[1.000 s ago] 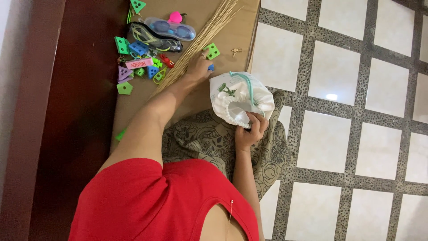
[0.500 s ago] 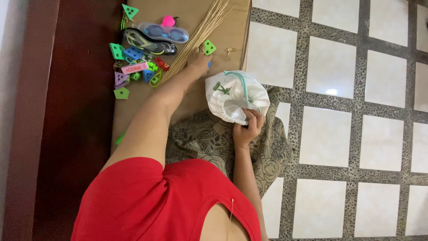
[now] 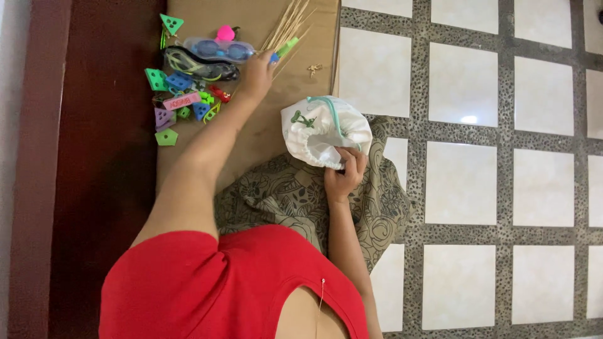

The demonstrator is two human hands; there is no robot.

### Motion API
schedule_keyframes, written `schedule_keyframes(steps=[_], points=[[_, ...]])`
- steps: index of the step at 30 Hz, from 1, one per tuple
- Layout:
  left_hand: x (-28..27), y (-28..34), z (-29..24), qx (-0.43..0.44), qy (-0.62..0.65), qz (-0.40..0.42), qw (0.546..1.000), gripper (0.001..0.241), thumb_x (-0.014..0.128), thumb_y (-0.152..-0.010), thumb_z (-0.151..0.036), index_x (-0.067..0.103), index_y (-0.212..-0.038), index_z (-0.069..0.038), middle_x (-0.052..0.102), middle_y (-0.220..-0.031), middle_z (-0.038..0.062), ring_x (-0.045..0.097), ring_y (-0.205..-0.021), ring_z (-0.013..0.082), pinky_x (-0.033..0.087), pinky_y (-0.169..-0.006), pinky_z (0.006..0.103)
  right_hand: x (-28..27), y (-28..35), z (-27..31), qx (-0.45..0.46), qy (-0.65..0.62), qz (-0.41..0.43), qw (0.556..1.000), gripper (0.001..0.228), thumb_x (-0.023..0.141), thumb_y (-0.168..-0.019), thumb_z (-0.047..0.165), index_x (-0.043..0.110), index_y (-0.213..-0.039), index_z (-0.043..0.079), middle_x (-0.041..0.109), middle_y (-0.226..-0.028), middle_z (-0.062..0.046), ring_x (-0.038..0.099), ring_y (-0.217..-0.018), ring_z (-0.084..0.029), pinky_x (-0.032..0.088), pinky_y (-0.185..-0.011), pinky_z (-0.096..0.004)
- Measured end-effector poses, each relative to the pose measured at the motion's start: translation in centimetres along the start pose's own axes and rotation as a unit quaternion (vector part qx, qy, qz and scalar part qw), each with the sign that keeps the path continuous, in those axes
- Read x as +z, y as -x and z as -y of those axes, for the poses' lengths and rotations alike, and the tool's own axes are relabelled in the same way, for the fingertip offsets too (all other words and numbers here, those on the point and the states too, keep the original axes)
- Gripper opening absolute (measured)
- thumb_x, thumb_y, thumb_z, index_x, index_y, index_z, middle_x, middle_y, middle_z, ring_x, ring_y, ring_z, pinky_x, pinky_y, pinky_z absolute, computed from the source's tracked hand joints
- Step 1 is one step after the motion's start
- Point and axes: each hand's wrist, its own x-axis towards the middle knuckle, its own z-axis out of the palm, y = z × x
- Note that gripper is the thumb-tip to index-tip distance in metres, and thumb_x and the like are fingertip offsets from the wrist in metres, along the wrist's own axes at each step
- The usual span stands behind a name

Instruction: The person sits on the floor and places small colorful plastic toy pieces, goggles, and scissors from a wooden bench into a white drawstring bag, then ties the bag closed. They then stand and sweep the bench surface with a small whisk broom.

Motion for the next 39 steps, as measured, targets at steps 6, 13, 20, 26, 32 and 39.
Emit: schedule_keyframes(steps=[6, 13, 20, 26, 32, 39], points=[[-7.8, 0.2, -4.8, 0.03, 0.043, 0.018, 0.998, 0.015, 0.075, -0.093, -0.008, 0.073, -0.106, 0.0, 0.073, -0.096, 0.021, 0.068, -0.089, 0.0416, 0.053, -0.077, 0.0492, 0.3, -0.8, -0.5, 0.012, 0.011, -0.004, 1.0, 0.025, 0.075, -0.08, -0.002, 0.073, -0.104, 0.004, 0.064, -0.108, -0.012, 0.062, -0.098, -0.029, 0.052, -0.084, -0.037], [-1.9, -1.1, -1.8, 0.044, 0.068, 0.052, 0.995, 0.026, 0.084, -0.088, -0.019, 0.073, -0.103, -0.001, 0.072, -0.104, 0.019, 0.069, -0.095, 0.0378, 0.055, -0.084, 0.0458, 0.3, -0.7, 0.0, 0.006, 0.01, -0.009, 1.0, 0.029, 0.073, -0.077, -0.004, 0.072, -0.104, 0.003, 0.064, -0.106, -0.012, 0.062, -0.099, -0.029, 0.051, -0.086, -0.039], [4.8, -3.2, -1.5, -0.079, -0.062, 0.124, 0.987, 0.025, 0.088, -0.074, -0.023, 0.081, -0.094, -0.01, 0.056, -0.136, 0.02, 0.054, -0.121, 0.0401, 0.049, -0.096, 0.0493, 0.2, -0.6, -0.2, 0.008, 0.027, -0.008, 1.0, 0.027, 0.076, -0.078, -0.002, 0.072, -0.104, 0.002, 0.064, -0.105, -0.011, 0.061, -0.098, -0.029, 0.05, -0.083, -0.039], [5.3, -2.5, -2.5, -0.07, -0.212, 0.156, 0.962, 0.025, 0.087, -0.077, -0.019, 0.078, -0.096, -0.005, 0.059, -0.129, 0.016, 0.054, -0.119, 0.0361, 0.049, -0.097, 0.0496, 0.4, -0.8, -0.4, 0.015, 0.02, -0.002, 1.0, 0.031, 0.069, -0.073, -0.006, 0.072, -0.103, 0.002, 0.063, -0.104, -0.012, 0.06, -0.098, -0.03, 0.05, -0.084, -0.04], [1.1, -1.2, -2.0, -0.014, -0.058, 0.106, 0.993, 0.016, 0.089, -0.081, -0.017, 0.079, -0.09, -0.008, 0.065, -0.115, 0.013, 0.061, -0.107, 0.0302, 0.051, -0.096, 0.0415, 0.5, -1.0, -0.2, 0.02, 0.008, 0.008, 1.0, 0.03, 0.07, -0.072, -0.007, 0.072, -0.101, 0.001, 0.063, -0.103, -0.011, 0.06, -0.096, -0.029, 0.05, -0.082, -0.038], [-16.2, -3.3, -19.7, 0.137, 0.235, 0.01, 0.962, 0.023, 0.09, -0.091, -0.016, 0.076, -0.106, -0.005, 0.063, -0.12, 0.012, 0.066, -0.109, 0.0252, 0.056, -0.093, 0.036, -0.2, -3.6, -0.1, 0.023, -0.008, 0.054, 0.998, 0.024, 0.074, -0.078, -0.002, 0.074, -0.102, 0.002, 0.063, -0.117, -0.014, 0.064, -0.107, -0.029, 0.054, -0.089, -0.037]])
